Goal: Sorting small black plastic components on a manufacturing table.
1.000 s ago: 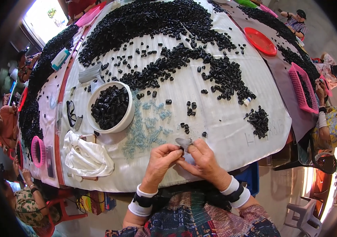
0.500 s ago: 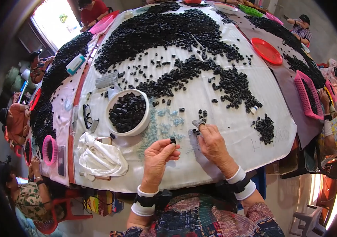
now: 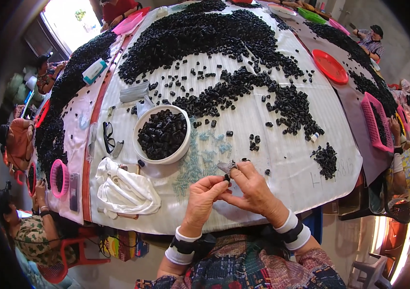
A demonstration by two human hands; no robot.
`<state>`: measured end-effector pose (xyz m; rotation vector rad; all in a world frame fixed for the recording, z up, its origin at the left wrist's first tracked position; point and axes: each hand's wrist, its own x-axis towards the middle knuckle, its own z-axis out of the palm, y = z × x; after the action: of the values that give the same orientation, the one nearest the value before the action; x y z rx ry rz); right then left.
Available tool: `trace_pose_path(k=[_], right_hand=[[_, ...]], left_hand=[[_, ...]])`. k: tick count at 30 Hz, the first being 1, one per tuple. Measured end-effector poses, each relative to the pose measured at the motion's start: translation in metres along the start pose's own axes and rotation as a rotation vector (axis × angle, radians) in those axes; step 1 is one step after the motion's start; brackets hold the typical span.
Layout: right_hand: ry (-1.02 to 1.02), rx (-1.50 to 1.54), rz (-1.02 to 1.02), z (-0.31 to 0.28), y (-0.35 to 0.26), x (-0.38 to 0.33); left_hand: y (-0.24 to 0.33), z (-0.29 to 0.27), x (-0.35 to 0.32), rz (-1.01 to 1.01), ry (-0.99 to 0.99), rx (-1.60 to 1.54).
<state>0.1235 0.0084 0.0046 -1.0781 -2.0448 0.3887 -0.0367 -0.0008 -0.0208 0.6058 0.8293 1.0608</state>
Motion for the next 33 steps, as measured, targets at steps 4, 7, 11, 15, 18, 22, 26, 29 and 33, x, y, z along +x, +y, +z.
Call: trace_pose_path(k=[4,7,11,15,18,22,26,29,33], right_hand=[[-0.036,-0.036,0.013,0.002,0.001,-0.006],[-0.013,-0.038,0.014,0.003,0.001,-0.009],[-0.019,-0.04,0.038,0.001,0.002,-0.017],[-0.044,-0.041,0.047,-0.006,0.002,-0.021],[-0.039,-0.034,0.052,-0.01,0.0,-0.023],[-0.022,-0.02,0.048,-0.011,-0.003,-0.026],[-0.018,-0.047,0.017,-0.014,-0.008,-0.027],[-0.026,-0.024,-0.019,-0.016,-0.007,-0.028],[0.001,0.104,0.094,-0.024,-0.009,-0.03]], left_hand=[[-0.004,0.0,0.0,-0.043,-0.012,0.027],[-0.005,-0.001,-0.001,-0.082,-0.02,0.019],[-0.004,0.004,-0.005,-0.116,-0.063,0.033],[-0.005,0.002,-0.006,-0.154,-0.047,-0.14],[0.0,0.0,-0.006,-0.191,-0.022,-0.128],[0.0,-0.002,-0.009,-0.196,-0.078,-0.055],[0.005,0.009,-0.018,-0.167,-0.158,0.222],[0.002,0.013,-0.017,-0.139,-0.155,0.282],[0.017,0.007,-0.015,-0.079,-0.089,0.171]])
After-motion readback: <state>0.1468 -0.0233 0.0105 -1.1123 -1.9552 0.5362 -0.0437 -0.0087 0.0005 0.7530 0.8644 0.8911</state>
